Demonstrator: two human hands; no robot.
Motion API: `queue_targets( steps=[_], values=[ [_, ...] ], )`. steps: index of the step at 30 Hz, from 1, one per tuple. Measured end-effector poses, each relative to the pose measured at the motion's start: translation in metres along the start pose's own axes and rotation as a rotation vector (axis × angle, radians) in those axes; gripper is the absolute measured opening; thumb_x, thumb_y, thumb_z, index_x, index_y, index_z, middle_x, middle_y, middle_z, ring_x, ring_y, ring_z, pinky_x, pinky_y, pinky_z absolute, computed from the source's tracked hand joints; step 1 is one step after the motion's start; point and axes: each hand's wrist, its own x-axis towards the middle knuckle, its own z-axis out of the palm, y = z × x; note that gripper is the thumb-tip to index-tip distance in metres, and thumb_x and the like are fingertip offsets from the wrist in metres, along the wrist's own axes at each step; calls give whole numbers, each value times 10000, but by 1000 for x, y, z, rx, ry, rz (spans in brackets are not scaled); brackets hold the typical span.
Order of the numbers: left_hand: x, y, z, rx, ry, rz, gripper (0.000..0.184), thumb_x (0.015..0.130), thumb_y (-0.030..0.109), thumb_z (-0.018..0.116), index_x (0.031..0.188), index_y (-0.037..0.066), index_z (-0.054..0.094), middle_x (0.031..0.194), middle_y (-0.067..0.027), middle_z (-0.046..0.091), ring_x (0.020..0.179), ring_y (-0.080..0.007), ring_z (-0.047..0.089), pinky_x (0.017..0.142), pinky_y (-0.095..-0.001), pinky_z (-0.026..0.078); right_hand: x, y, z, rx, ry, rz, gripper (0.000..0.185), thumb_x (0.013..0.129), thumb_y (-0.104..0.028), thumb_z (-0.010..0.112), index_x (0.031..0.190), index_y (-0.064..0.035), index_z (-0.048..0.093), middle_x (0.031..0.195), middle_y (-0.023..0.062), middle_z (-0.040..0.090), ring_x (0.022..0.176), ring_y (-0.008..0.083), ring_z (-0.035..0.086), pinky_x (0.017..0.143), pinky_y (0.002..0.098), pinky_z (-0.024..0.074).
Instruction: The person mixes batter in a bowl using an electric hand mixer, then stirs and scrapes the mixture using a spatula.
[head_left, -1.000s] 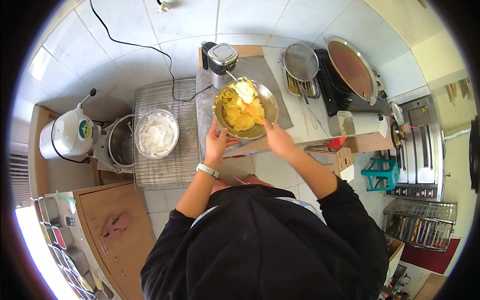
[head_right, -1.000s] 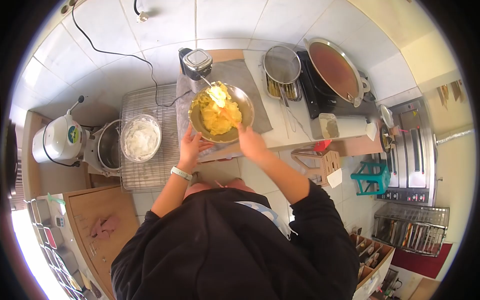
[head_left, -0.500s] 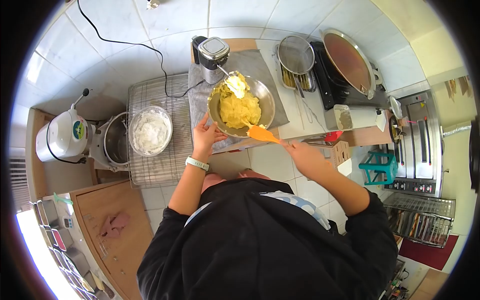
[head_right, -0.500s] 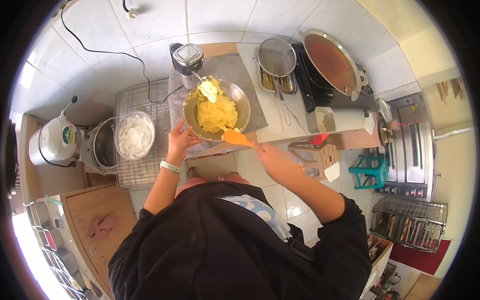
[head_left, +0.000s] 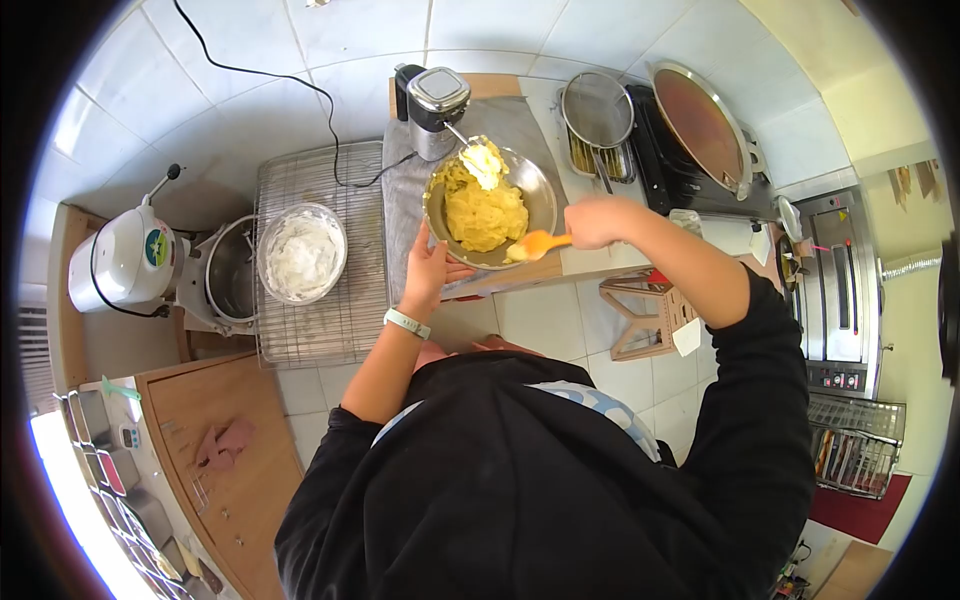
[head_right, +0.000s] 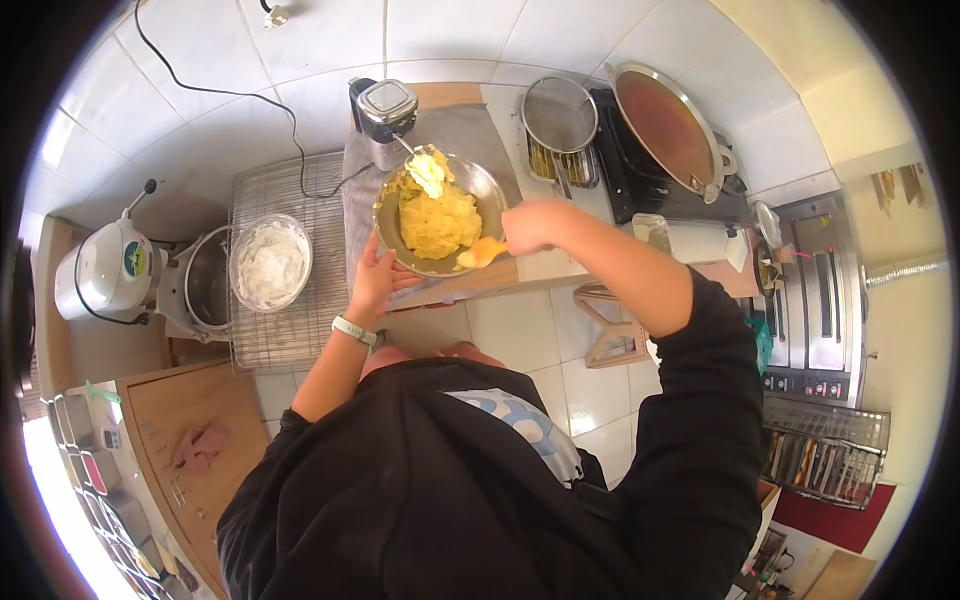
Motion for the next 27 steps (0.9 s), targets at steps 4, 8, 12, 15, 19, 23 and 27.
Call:
queue_targets(
  steps=[4,8,12,15,19,23,27],
  values=[
    [-5,2,1,-28,-13,-19,549,953,76,322,1441,148,80,798,-133,566,740,-318,656,699,-367,580,8,-3,28,665,-189,-51,241,845,-140,483,1009,-67,642,678,45,531,473,134,463,415,274,391],
    [-4,-1,-9,-88,-47,-14,530,961,107,343,1439,151,118,802,-121,569,745,-297,659,686,-357,578,12,-12,71,1431,-328,-25,312,938,-190,422,1201,-74,542,595,-27,383,420,36,287,369,192,229],
    [5,7,-21,47,-71,3,507,961,135,369,1429,142,174,776,-108,578,715,-263,662,640,-332,576,-3,-8,93,1536,-52,-2,321,921,-158,433,1218,-84,532,565,1,401,392,88,330,381,222,288],
    [20,14,-31,176,-48,41,462,949,160,412,1388,88,287,746,-94,603,614,-217,643,587,-297,564,24,-7,135,572,865,-64,382,863,-89,442,1239,-89,510,655,78,494,552,228,524,494,358,429],
    [39,17,-37,280,199,228,453,926,153,479,1330,-16,359,838,-98,609,617,-152,609,550,-259,520,19,-15,135,326,709,46,493,810,-28,447,1292,-127,461,870,119,526,824,294,570,674,425,467],
    [4,-8,3,127,363,202,494,912,124,501,1349,1,304,987,-141,589,744,-161,620,623,-273,532,-2,-13,128,295,684,42,520,798,-22,451,1297,-169,466,894,103,508,820,270,569,662,397,474],
    [-7,-33,17,54,199,154,481,897,92,512,1337,41,325,976,-142,594,755,-172,628,650,-294,544,-21,-4,118,246,722,74,505,803,-38,465,1275,-215,492,844,77,509,779,263,572,640,387,476]
  ],
)
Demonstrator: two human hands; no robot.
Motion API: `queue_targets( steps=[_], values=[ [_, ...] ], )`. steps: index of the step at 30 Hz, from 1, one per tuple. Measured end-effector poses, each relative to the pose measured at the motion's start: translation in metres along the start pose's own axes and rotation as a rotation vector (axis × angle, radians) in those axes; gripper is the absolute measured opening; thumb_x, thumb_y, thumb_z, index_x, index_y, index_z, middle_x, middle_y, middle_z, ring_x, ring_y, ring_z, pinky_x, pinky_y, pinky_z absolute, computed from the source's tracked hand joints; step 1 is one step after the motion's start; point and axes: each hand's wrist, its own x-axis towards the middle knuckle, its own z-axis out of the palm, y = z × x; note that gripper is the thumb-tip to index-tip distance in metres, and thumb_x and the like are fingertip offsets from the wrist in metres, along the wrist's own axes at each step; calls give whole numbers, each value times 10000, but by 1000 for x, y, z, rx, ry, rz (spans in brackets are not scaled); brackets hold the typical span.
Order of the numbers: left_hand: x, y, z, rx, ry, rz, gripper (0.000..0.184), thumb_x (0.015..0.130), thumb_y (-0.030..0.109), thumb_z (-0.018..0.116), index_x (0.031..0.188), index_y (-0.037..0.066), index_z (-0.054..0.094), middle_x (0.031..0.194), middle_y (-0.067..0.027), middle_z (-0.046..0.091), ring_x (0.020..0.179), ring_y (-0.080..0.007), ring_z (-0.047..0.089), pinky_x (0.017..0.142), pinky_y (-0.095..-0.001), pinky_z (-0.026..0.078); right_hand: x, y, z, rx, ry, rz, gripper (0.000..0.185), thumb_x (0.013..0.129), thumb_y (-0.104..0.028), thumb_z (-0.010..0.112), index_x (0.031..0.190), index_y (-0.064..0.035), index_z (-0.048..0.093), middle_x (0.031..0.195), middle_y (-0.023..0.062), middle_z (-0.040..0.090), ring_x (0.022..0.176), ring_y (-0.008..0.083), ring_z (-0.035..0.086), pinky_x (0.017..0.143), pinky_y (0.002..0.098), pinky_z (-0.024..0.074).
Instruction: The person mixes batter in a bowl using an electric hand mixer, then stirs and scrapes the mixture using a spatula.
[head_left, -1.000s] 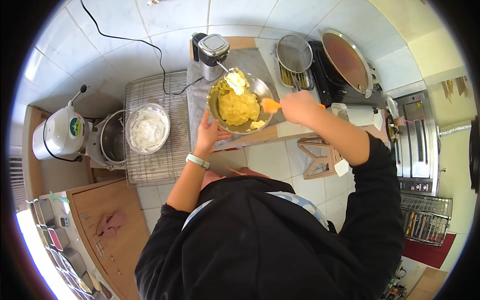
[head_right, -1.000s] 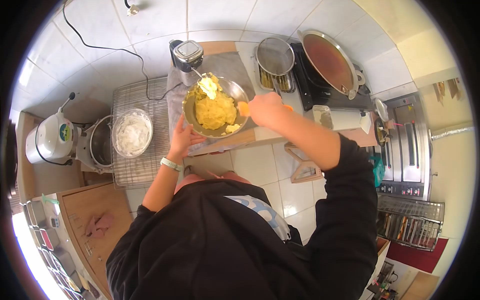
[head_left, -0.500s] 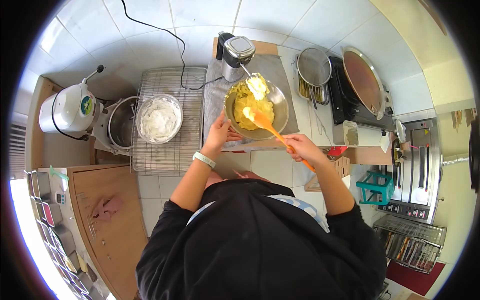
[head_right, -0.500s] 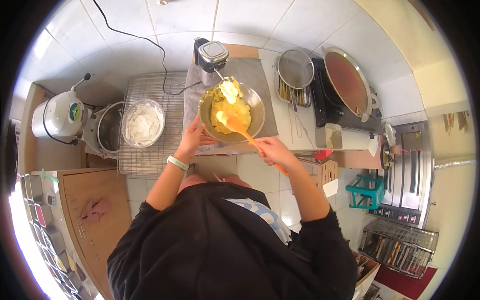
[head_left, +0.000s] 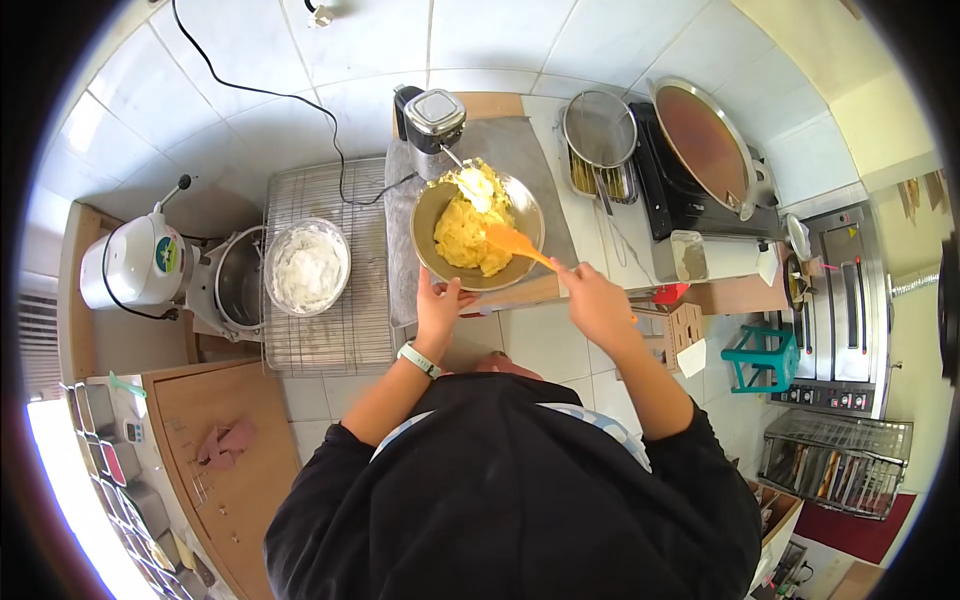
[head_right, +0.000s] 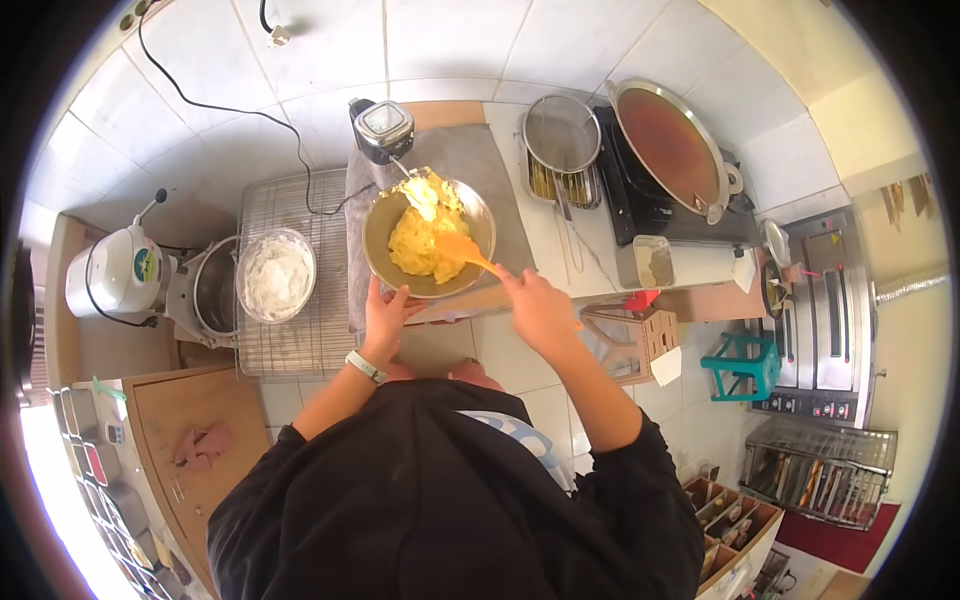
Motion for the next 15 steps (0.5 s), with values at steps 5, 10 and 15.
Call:
queue_targets(
  steps=[5,10,15],
  values=[
    [36,34,-40,153,-220,-74,458,875,36,523,1312,30,386,904,-118,591,718,-173,630,641,-301,548,18,31,-34,-203,11,-86,483,794,-47,475,1225,-258,532,818,39,515,765,226,573,617,365,478],
    [49,32,-52,104,79,160,428,861,41,555,1275,26,449,853,-89,553,666,-161,625,602,-280,547,47,33,-60,-294,40,-229,478,794,-35,459,1199,-265,565,799,35,514,765,217,569,602,355,461],
    [12,12,-29,140,-49,14,466,869,23,531,1311,-1,386,925,-107,599,789,-180,626,643,-296,546,74,39,-60,-429,138,-365,374,804,-83,497,1102,-266,630,816,7,540,790,187,576,639,337,442]
  ],
)
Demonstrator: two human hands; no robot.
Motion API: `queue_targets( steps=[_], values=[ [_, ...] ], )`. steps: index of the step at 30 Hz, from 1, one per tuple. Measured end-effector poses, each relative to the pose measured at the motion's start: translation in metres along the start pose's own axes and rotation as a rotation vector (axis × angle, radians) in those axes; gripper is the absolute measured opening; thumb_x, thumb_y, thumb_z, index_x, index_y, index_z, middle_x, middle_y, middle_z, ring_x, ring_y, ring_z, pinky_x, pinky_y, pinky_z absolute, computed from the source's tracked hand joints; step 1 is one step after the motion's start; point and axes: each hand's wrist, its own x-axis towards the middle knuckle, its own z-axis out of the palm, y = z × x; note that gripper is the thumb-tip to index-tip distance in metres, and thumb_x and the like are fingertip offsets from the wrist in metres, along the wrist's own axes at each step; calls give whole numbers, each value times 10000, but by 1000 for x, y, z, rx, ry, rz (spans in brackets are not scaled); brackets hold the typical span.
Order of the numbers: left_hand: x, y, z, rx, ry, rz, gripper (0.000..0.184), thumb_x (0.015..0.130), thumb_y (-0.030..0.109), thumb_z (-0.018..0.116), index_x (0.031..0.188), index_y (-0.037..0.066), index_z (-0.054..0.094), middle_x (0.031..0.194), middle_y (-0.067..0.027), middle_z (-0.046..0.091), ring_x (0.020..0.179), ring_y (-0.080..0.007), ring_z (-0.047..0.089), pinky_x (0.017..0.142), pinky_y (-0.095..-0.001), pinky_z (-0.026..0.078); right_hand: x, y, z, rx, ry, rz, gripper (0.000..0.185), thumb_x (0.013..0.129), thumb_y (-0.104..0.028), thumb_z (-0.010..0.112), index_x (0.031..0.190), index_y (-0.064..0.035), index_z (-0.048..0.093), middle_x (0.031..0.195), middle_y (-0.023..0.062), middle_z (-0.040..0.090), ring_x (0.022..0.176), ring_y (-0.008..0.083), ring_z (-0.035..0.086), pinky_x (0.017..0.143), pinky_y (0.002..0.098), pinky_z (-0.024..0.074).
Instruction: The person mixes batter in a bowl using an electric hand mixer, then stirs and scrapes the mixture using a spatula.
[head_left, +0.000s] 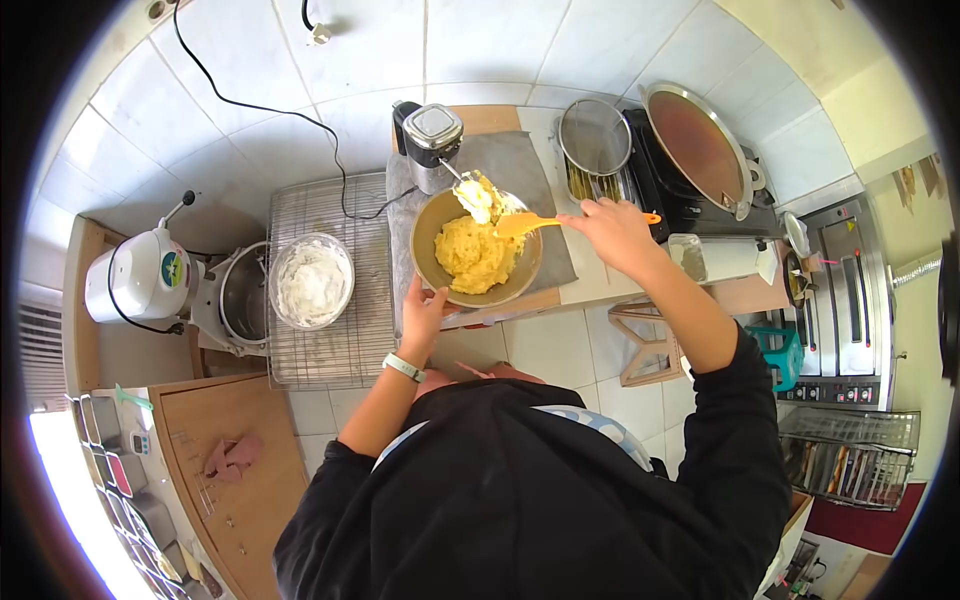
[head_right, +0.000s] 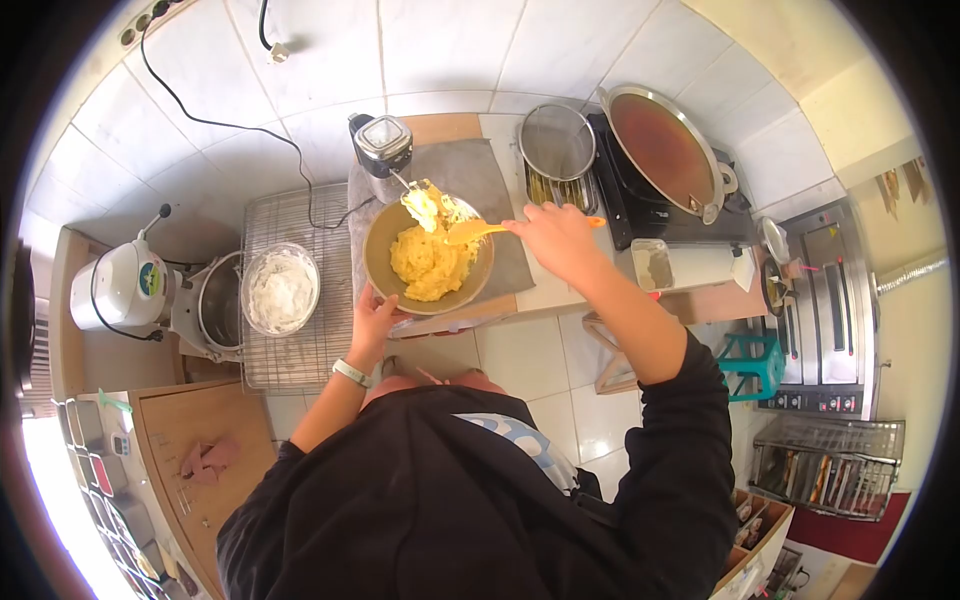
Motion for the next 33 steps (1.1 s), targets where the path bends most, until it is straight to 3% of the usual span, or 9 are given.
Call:
queue_targets(
  steps=[6,9,12,15,18,21,24,27,33],
  values=[
    [33,19,-30,-47,-270,-71,423,887,19,473,1304,48,415,827,-81,594,651,-183,629,595,-289,551,11,8,-2,-60,-104,-112,450,781,-64,522,1179,-267,575,876,9,549,835,190,574,668,330,463],
    [41,24,-34,39,-204,-55,462,903,51,475,1352,66,367,852,-89,606,659,-189,638,592,-296,559,24,-1,-7,-98,-71,-172,410,805,-101,506,1181,-250,572,874,10,550,844,184,575,674,328,462],
    [28,32,-27,-39,-182,-152,489,921,95,471,1384,83,314,841,-85,607,663,-198,645,585,-309,569,43,-4,2,-144,98,-157,238,851,-141,487,1027,-216,628,833,1,558,811,181,584,612,325,461],
    [21,32,-25,-38,-201,-127,479,931,138,470,1379,80,313,904,-95,627,633,-194,648,569,-309,573,52,-4,4,-130,36,-34,207,850,-148,487,1005,-174,622,838,19,583,785,193,610,586,349,474],
    [19,29,-24,-42,-216,-81,480,935,151,463,1383,81,306,898,-99,624,631,-202,649,575,-312,574,38,-12,-8,-123,-372,29,340,855,-140,459,1171,-202,568,896,47,593,772,224,629,568,358,489],
    [18,31,-23,-37,-165,-140,477,937,162,458,1381,77,306,864,-98,625,630,-203,650,573,-312,575,37,-19,-21,-151,-552,-109,328,842,-130,472,1151,-179,573,851,59,603,723,237,641,548,349,491],
    [14,36,-20,-21,-152,-155,437,946,126,415,1371,83,324,813,-97,613,608,-211,649,537,-315,575,51,-18,-15,-58,-194,-82,289,829,-115,485,1099,-138,586,819,56,608,709,227,641,548,339,490],
    [15,30,-17,19,-144,-69,436,943,151,431,1358,56,337,789,-105,622,588,-209,651,509,-291,571,66,-33,7,-241,-87,-76,269,815,-104,497,1071,-106,580,801,57,608,688,230,639,550,344,491],
    [12,21,-11,-16,-109,-20,416,943,111,399,1349,41,342,776,-123,617,583,-219,653,497,-285,572,38,-37,-10,183,-679,31,234,757,-44,479,903,-64,661,779,117,658,708,243,645,551,349,505]
  ],
)
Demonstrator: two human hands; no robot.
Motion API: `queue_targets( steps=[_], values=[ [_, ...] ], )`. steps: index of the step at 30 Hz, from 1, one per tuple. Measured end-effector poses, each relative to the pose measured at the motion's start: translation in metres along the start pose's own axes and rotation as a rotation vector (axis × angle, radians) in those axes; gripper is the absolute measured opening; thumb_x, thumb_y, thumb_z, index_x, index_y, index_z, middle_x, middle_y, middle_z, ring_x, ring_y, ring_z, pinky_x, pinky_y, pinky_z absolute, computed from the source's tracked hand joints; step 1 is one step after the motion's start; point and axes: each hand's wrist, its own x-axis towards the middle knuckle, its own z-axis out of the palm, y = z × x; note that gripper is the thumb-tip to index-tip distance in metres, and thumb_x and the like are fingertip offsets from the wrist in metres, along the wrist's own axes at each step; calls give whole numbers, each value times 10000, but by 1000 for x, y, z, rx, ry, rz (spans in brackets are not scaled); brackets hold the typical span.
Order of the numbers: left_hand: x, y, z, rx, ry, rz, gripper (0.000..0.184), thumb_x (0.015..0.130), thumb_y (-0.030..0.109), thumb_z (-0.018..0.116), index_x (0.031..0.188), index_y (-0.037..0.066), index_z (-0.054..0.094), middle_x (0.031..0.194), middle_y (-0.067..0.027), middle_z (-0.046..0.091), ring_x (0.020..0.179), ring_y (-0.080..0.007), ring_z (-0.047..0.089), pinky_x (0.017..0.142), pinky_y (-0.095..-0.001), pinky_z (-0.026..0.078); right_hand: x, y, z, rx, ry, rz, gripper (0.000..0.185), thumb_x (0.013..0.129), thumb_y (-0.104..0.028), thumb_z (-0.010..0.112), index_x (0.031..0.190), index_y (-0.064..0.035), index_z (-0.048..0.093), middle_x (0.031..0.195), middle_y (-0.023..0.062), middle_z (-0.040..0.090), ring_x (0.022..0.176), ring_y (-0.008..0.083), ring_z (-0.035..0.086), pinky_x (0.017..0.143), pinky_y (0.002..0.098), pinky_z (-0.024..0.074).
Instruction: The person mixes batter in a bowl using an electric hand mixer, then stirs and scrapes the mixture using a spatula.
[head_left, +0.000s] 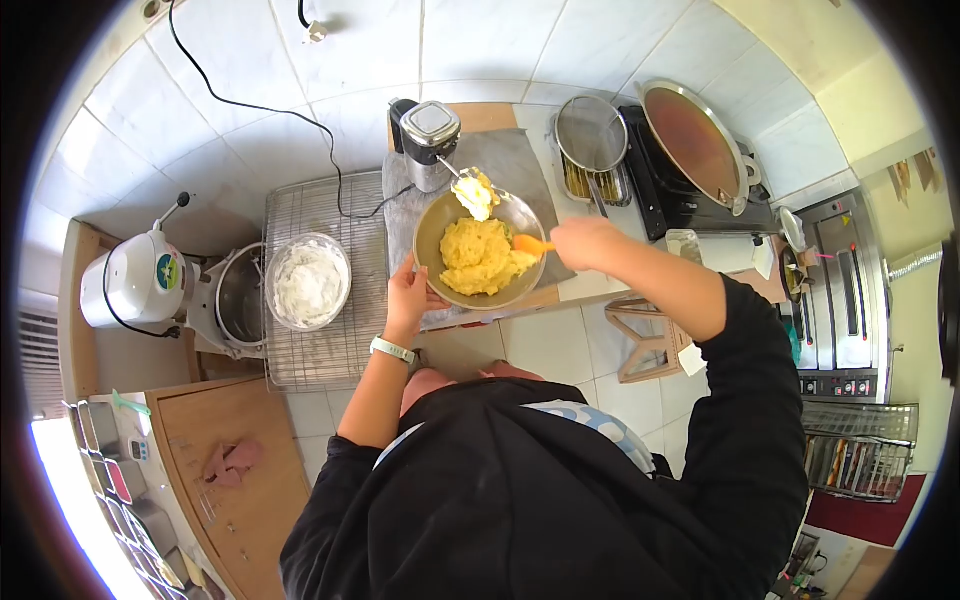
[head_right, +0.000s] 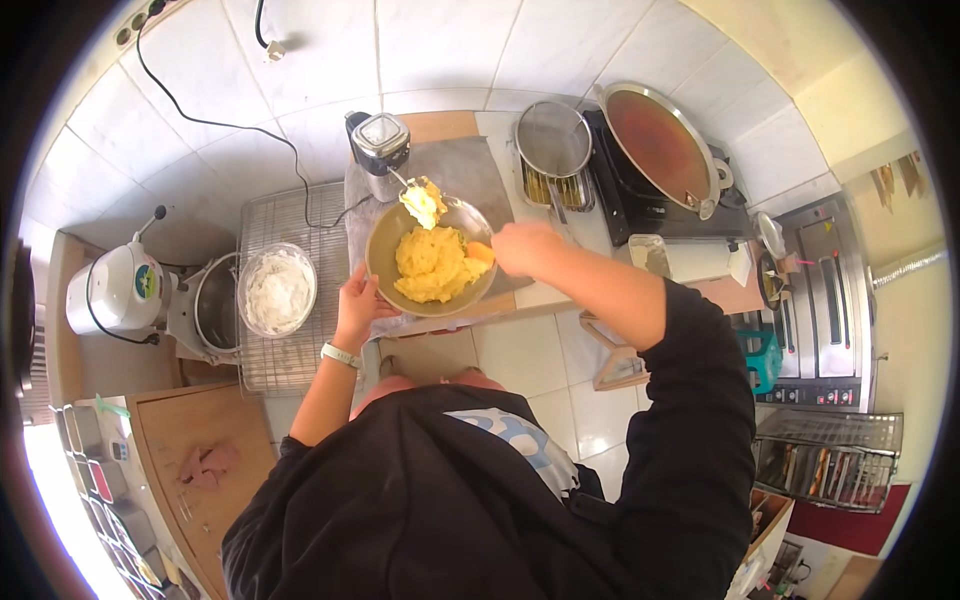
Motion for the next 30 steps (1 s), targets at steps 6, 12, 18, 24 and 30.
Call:
queue_targets(
  steps=[6,12,18,24,30],
  values=[
    [-2,1,-6,-88,-33,-85,445,945,126,397,1375,63,302,787,-135,611,593,-236,654,505,-291,573,11,-10,65,1099,-476,37,365,873,-108,449,1230,-104,524,694,18,511,460,96,412,387,251,359],
    [0,1,-11,-103,-63,-97,470,946,148,412,1391,84,279,725,-103,579,613,-242,656,531,-303,578,10,-29,69,1820,-474,130,394,918,-154,436,1308,-96,428,620,-34,379,447,25,269,352,184,206],
    [0,4,-10,-57,-47,-114,466,946,145,415,1390,90,286,722,-97,580,611,-238,655,538,-307,579,-33,-13,36,378,287,-22,286,795,-87,510,1051,-63,635,698,138,596,623,267,610,539,356,475],
    [-1,7,-12,-56,-63,-121,469,948,139,412,1394,91,276,717,-98,589,611,-244,657,543,-307,581,-37,-30,10,37,537,128,294,779,-97,534,1054,-117,634,783,126,608,708,284,630,598,391,502],
    [0,7,-10,-70,-92,-116,487,949,144,416,1404,101,248,723,-107,580,632,-262,662,551,-323,586,33,16,44,176,356,89,165,768,-80,548,884,-54,662,700,140,615,624,234,630,518,356,491]
  ],
)
